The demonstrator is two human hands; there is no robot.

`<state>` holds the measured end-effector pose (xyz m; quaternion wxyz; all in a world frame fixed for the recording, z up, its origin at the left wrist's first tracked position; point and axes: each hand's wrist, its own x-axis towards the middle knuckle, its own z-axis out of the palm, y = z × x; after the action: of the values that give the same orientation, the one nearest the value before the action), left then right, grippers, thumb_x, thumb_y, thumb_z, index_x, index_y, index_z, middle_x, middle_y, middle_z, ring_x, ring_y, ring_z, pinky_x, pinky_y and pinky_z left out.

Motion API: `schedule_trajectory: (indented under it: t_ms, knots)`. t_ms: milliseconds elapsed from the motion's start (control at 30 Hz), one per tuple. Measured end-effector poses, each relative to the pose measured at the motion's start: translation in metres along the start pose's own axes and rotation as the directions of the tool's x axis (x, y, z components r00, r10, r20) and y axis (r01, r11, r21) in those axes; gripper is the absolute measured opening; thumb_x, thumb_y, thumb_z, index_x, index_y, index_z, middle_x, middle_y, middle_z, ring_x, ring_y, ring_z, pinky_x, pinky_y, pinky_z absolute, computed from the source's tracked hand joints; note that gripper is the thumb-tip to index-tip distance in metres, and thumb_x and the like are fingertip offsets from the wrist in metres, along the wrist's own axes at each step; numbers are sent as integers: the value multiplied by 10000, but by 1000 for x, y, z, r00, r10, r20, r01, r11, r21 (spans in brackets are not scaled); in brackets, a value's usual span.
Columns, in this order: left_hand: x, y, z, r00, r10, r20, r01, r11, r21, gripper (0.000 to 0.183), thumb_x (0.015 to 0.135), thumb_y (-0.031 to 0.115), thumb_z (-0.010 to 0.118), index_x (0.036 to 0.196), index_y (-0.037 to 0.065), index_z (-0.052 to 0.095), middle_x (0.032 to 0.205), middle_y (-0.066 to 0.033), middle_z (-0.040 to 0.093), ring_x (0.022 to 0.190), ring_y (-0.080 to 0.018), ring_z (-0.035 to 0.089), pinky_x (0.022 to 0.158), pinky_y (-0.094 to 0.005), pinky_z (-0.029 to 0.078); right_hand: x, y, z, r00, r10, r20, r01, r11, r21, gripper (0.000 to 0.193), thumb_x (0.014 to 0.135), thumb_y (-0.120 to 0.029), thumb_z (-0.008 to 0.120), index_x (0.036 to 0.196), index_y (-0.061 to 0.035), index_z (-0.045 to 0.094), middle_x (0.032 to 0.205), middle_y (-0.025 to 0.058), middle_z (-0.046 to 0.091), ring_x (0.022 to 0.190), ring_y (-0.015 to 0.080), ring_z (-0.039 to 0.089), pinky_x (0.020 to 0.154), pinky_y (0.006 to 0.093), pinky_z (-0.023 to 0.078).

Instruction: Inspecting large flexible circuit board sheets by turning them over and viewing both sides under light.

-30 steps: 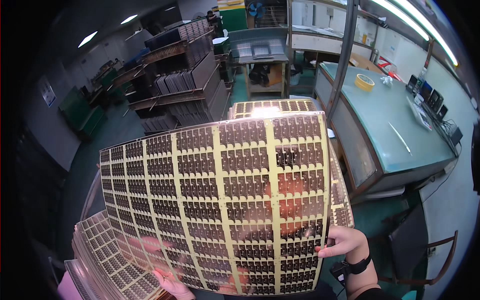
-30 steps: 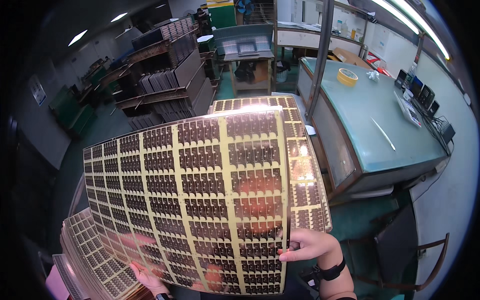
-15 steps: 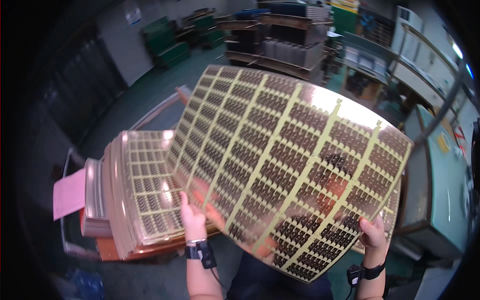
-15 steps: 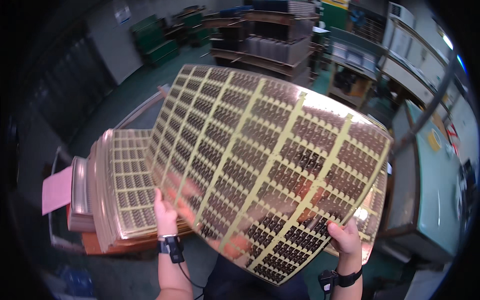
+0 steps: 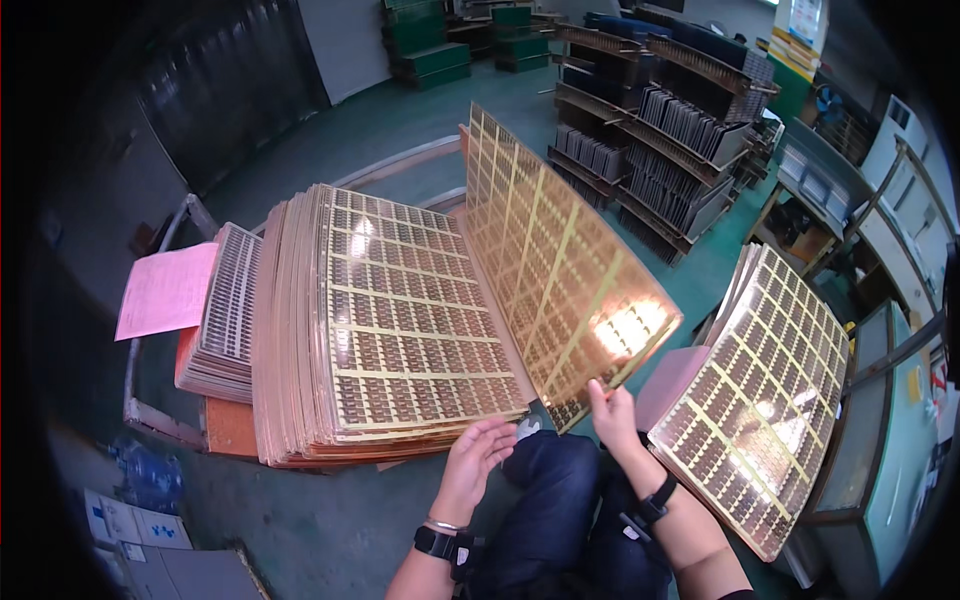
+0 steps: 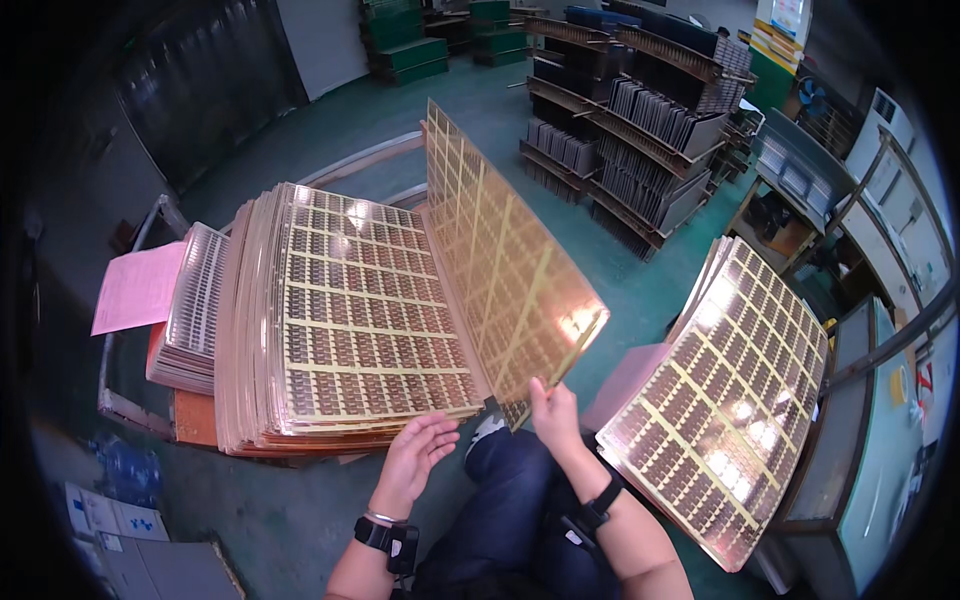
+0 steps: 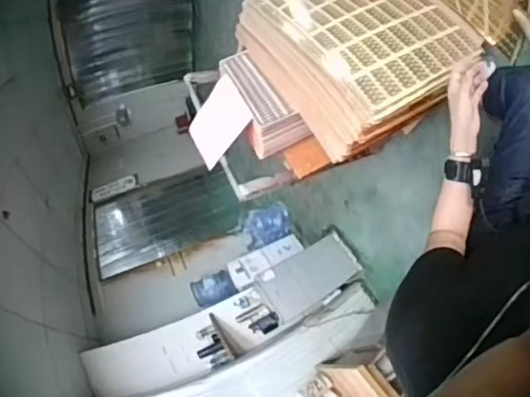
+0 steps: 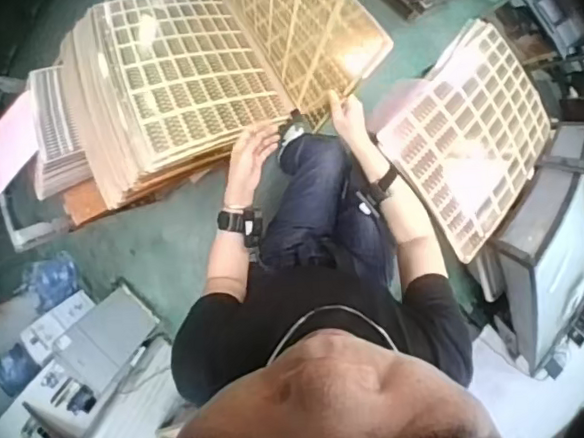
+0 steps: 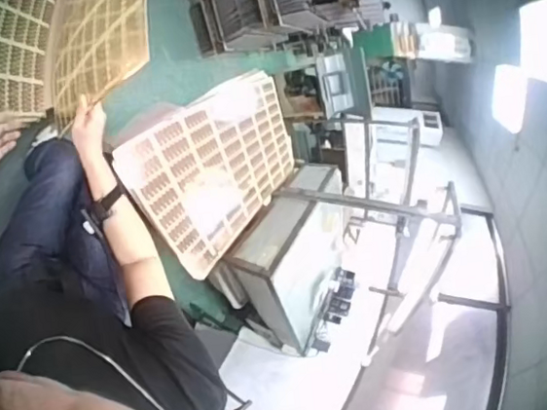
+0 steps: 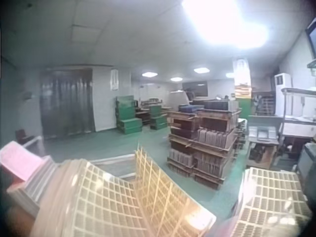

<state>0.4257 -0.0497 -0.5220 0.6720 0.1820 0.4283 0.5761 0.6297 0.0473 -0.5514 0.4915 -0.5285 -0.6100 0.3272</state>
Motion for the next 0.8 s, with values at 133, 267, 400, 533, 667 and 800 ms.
schedule_trajectory:
  t_ms: [133, 267, 400, 533, 667, 800]
  knots:
    - [-12, 14, -2, 955, -93, 282, 46, 985, 167, 249, 910, 146, 432, 1068, -27, 517, 973, -145, 603, 908, -221, 589, 832, -324, 457, 13, -3, 21, 955, 156, 253, -123, 982, -140, 209, 850, -175, 548, 800, 27, 521, 644, 163, 563, 556, 197, 543, 525, 324, 423]
    - [-17, 29, 21, 689, -324, 648, 48, 913, 406, 272, 911, 183, 446, 1032, -36, 552, 993, -165, 607, 939, -222, 585, 844, -321, 440, 12, -25, 54, 830, -129, 542, 137, 990, 25, 624, 817, -71, 523, 1349, -81, 198, 1210, 218, 456, 1057, 294, 515, 898, 347, 390]
    - [-16, 30, 54, 419, -442, 793, 16, 877, 480, 259, 898, 163, 457, 1022, -38, 564, 998, -178, 602, 956, -246, 578, 852, -333, 434, -5, -32, 61, 599, -241, 763, 178, 970, 167, 564, 821, -75, 537, 1340, -100, 319, 1276, 194, 422, 1163, 274, 444, 964, 341, 346]
    - [-1, 17, 64, 516, -347, 783, 1, 915, 404, 319, 890, 250, 477, 985, -44, 558, 917, -177, 616, 884, -275, 601, 810, -348, 455, -19, -48, 8, 510, -46, 859, 19, 999, 42, 506, 843, -82, 500, 1326, -149, 364, 990, 143, 611, 809, 242, 606, 777, 307, 459]
    - [25, -12, 76, 780, -176, 600, 99, 982, 159, 317, 913, 269, 446, 1000, -25, 527, 835, -139, 607, 795, -226, 600, 756, -315, 476, -50, -50, -68, 781, 25, 624, -139, 981, 134, 410, 846, -73, 471, 1255, -89, 443, 951, 132, 626, 846, 205, 618, 767, 292, 473]
    - [51, -50, 99, 917, -199, 345, 125, 966, 226, 268, 926, 197, 432, 1085, -9, 494, 895, -101, 587, 816, -161, 579, 734, -266, 479, -86, -49, -142, 832, 277, 481, -463, 824, 326, 341, 913, -86, 424, 1243, -6, 437, 1134, 143, 554, 966, 185, 575, 830, 294, 469]
